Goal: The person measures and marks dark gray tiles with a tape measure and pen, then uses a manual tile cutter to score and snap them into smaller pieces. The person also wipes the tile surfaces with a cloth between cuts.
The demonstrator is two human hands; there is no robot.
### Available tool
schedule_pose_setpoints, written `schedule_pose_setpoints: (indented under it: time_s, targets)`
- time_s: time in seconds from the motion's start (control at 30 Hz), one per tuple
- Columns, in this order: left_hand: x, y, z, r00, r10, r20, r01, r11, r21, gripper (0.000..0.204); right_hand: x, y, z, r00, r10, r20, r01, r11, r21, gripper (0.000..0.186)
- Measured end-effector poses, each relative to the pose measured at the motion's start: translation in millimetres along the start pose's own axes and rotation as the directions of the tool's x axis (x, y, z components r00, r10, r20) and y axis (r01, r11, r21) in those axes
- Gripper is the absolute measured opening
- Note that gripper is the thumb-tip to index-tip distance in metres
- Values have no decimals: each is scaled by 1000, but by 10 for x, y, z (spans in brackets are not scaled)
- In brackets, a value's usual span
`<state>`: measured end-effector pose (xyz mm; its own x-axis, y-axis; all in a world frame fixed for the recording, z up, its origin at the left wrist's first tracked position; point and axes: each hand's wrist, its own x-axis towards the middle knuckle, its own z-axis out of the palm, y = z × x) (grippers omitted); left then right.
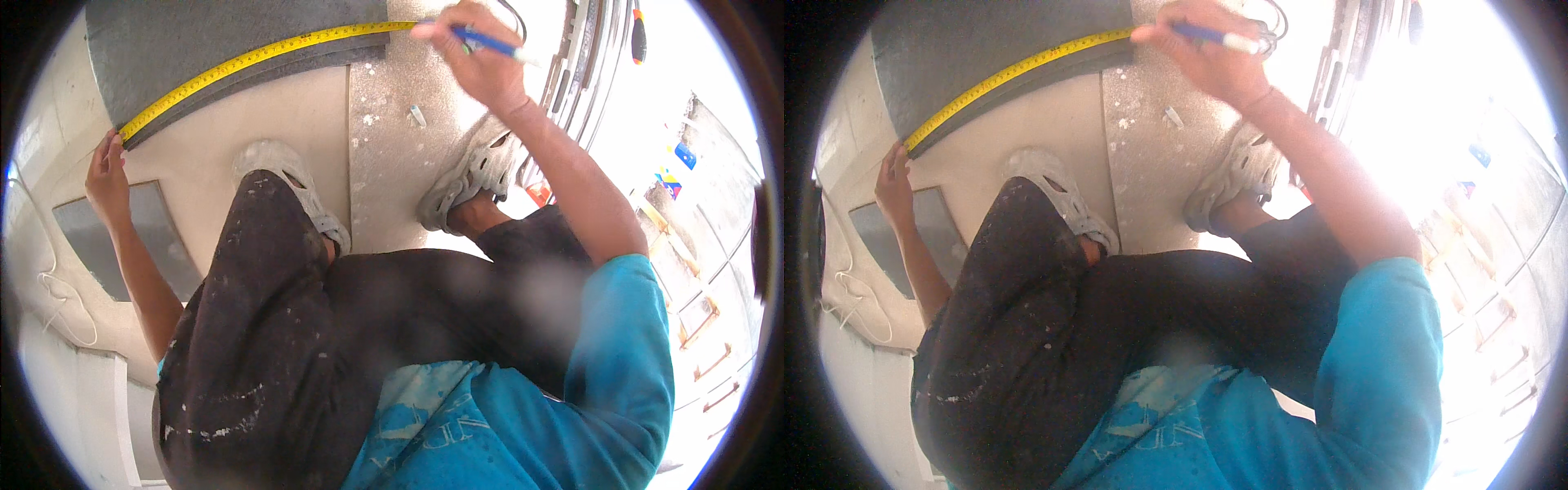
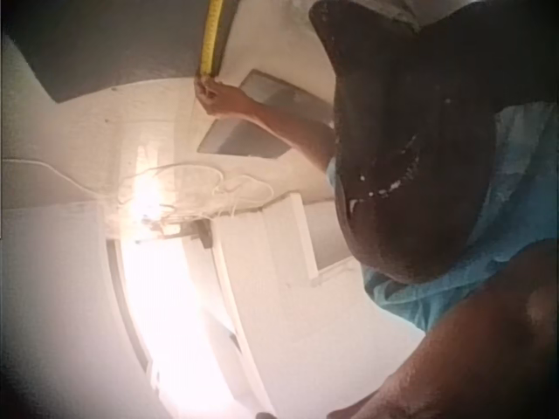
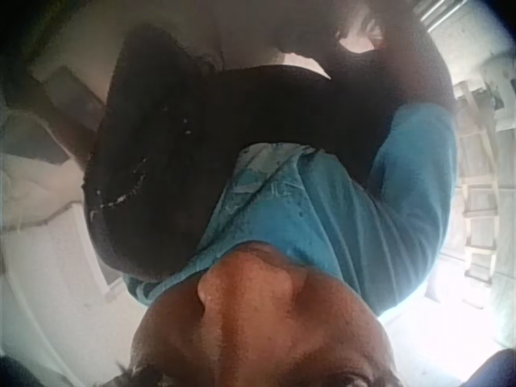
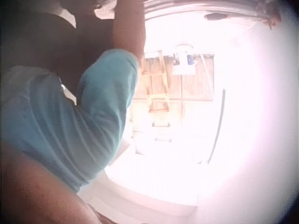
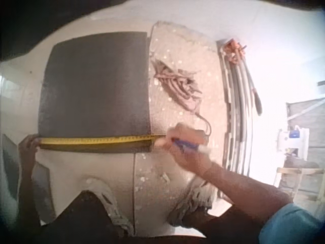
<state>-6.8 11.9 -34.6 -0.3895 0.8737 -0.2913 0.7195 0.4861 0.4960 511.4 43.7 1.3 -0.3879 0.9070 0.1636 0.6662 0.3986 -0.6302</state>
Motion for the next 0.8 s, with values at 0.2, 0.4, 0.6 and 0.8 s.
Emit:
schedule_pose_setpoints:
  time_s: [0.2,0.4,0.6,0.8]
  targets:
    - [31,-87,-20,998,-57,-5,57,992,112,37,144,155,-158,997,-45,62,65,931,-359,23]
    - [10,11,-44,998,-67,-10,67,992,111,39,-70,301,-8,986,31,163,36,920,-389,23]
    - [54,-136,-16,997,-70,11,69,994,86,38,-63,328,-17,967,40,250,66,914,-399,24]
    - [-21,-25,-25,997,-71,-13,73,984,163,36,-49,284,-61,966,37,255,48,947,-317,22]
